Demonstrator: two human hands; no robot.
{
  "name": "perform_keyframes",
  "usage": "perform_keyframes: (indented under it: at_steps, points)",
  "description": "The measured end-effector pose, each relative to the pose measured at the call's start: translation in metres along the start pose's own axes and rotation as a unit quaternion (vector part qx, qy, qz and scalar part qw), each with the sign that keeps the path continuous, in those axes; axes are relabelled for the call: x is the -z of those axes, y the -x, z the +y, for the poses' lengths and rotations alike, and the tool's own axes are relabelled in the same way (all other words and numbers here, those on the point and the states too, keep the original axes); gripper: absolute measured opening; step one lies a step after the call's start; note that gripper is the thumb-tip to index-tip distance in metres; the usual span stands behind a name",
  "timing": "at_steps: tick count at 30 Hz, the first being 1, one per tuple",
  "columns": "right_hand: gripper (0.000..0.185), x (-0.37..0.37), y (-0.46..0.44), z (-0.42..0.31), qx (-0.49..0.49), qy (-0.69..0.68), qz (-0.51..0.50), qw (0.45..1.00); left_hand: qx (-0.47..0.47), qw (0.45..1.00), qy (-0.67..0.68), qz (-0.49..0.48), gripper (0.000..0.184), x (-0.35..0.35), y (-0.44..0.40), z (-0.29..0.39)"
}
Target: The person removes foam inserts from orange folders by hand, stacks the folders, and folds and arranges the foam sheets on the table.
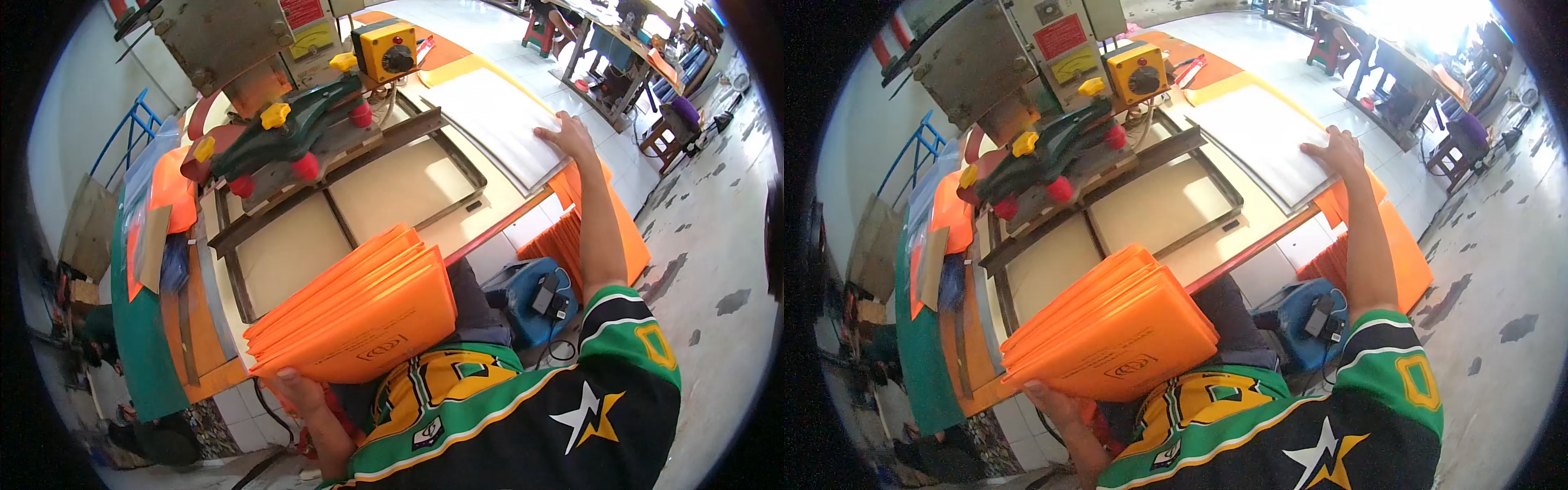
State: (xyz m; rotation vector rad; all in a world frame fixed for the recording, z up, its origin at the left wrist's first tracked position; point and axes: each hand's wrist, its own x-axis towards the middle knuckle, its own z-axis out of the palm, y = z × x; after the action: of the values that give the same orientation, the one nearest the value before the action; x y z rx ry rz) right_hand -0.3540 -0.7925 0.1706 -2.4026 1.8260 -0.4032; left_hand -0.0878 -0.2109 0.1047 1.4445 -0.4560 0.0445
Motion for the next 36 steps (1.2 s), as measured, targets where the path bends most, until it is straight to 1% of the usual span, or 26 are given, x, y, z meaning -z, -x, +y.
perform_keyframes:
  at_steps: [2, 5, 6, 11, 13, 14, 15, 17, 18, 19, 21, 22, 23, 25, 26, 27, 28, 29, 30, 31, 32, 33, 34, 36]
  points:
    - [0.093, -0.004, -0.005, 0.004, 0.001, 0.002, 0.002, 1.0, 0.0, 1.0, 0.015, -0.01, 0.101, -0.002, -0.002, 0.001]
    - [0.091, -0.01, -0.008, 0.008, 0.002, 0.007, 0.011, 1.0, 0.016, 0.999, 0.05, 0.007, 0.1, -0.01, -0.003, 0.011]
    - [0.091, -0.01, -0.009, 0.007, -0.003, 0.018, 0.01, 1.0, 0.02, 0.998, 0.057, -0.004, 0.099, -0.011, -0.004, 0.015]
    - [0.089, 0.009, -0.003, -0.007, 0.004, 0.048, 0.017, 0.999, 0.035, 0.997, 0.066, -0.015, 0.098, -0.009, -0.003, 0.018]
    - [0.084, 0.016, -0.006, -0.006, 0.005, 0.043, 0.074, 0.996, 0.041, 0.996, 0.078, -0.019, 0.097, -0.012, -0.002, 0.021]
    - [0.078, 0.02, -0.007, -0.004, 0.028, 0.031, 0.119, 0.992, 0.042, 0.996, 0.077, -0.016, 0.097, -0.012, -0.001, 0.02]
    - [0.078, 0.023, -0.011, 0.0, 0.03, 0.032, 0.119, 0.992, 0.029, 0.997, 0.077, -0.008, 0.097, -0.012, 0.0, 0.017]
    - [0.071, 0.033, -0.02, 0.005, 0.026, -0.045, 0.157, 0.986, 0.016, 0.997, 0.077, 0.001, 0.097, -0.009, 0.0, 0.013]
    - [0.056, 0.038, -0.024, 0.009, 0.027, -0.091, 0.164, 0.982, 0.009, 0.998, 0.055, -0.008, 0.098, -0.005, 0.0, 0.011]
    - [0.056, 0.042, -0.025, 0.013, 0.027, -0.091, 0.164, 0.982, 0.001, 0.999, 0.033, -0.018, 0.099, -0.003, 0.0, 0.011]
    - [0.044, 0.048, -0.029, 0.025, 0.068, -0.204, 0.2, 0.956, -0.003, 0.999, 0.033, -0.017, 0.099, -0.007, -0.001, 0.014]
    - [0.038, 0.049, -0.028, 0.029, 0.074, -0.256, 0.214, 0.94, -0.006, 0.999, 0.032, -0.016, 0.1, -0.008, -0.002, 0.015]
    - [0.038, 0.052, -0.025, 0.033, 0.076, -0.256, 0.212, 0.94, -0.005, 0.999, 0.031, -0.013, 0.1, -0.008, -0.001, 0.014]
    - [0.034, 0.06, -0.016, 0.043, 0.081, -0.336, 0.283, 0.894, -0.005, 0.998, 0.06, -0.023, 0.102, -0.006, 0.002, 0.01]
    - [0.034, 0.064, -0.011, 0.049, 0.062, -0.376, 0.278, 0.882, -0.005, 0.998, 0.057, -0.017, 0.102, -0.004, 0.004, 0.01]
    - [0.034, 0.067, -0.003, 0.054, 0.041, -0.415, 0.272, 0.867, -0.025, 0.999, 0.034, -0.003, 0.101, -0.002, 0.007, 0.01]
    - [0.035, 0.07, 0.008, 0.054, 0.039, -0.491, 0.254, 0.832, -0.046, 0.999, 0.011, 0.011, 0.1, 0.0, 0.009, 0.01]
    - [0.035, 0.071, 0.018, 0.055, 0.035, -0.564, 0.234, 0.792, -0.046, 0.999, 0.008, 0.017, 0.1, 0.002, 0.012, 0.008]
    - [0.038, 0.069, 0.026, 0.059, 0.038, -0.642, 0.174, 0.746, -0.053, 0.997, 0.051, 0.01, 0.095, 0.004, 0.014, 0.004]
    - [0.037, 0.072, 0.041, 0.049, 0.031, -0.693, 0.142, 0.707, -0.061, 0.994, 0.094, 0.003, 0.09, 0.006, 0.016, 0.002]
    - [0.038, 0.071, 0.054, 0.047, 0.038, -0.71, 0.111, 0.695, -0.062, 0.994, 0.093, 0.008, 0.09, 0.005, 0.017, 0.006]
    - [0.038, 0.071, 0.065, 0.046, 0.044, -0.725, 0.081, 0.682, -0.075, 0.992, 0.096, -0.024, 0.089, 0.003, 0.017, 0.016]
    - [0.038, 0.07, 0.074, 0.045, 0.046, -0.725, 0.079, 0.683, -0.087, 0.99, 0.1, -0.057, 0.087, -0.001, 0.016, 0.029]
    - [0.038, 0.07, 0.092, 0.043, 0.082, -0.746, 0.004, 0.661, -0.11, 0.98, 0.107, -0.128, 0.084, -0.01, 0.014, 0.052]
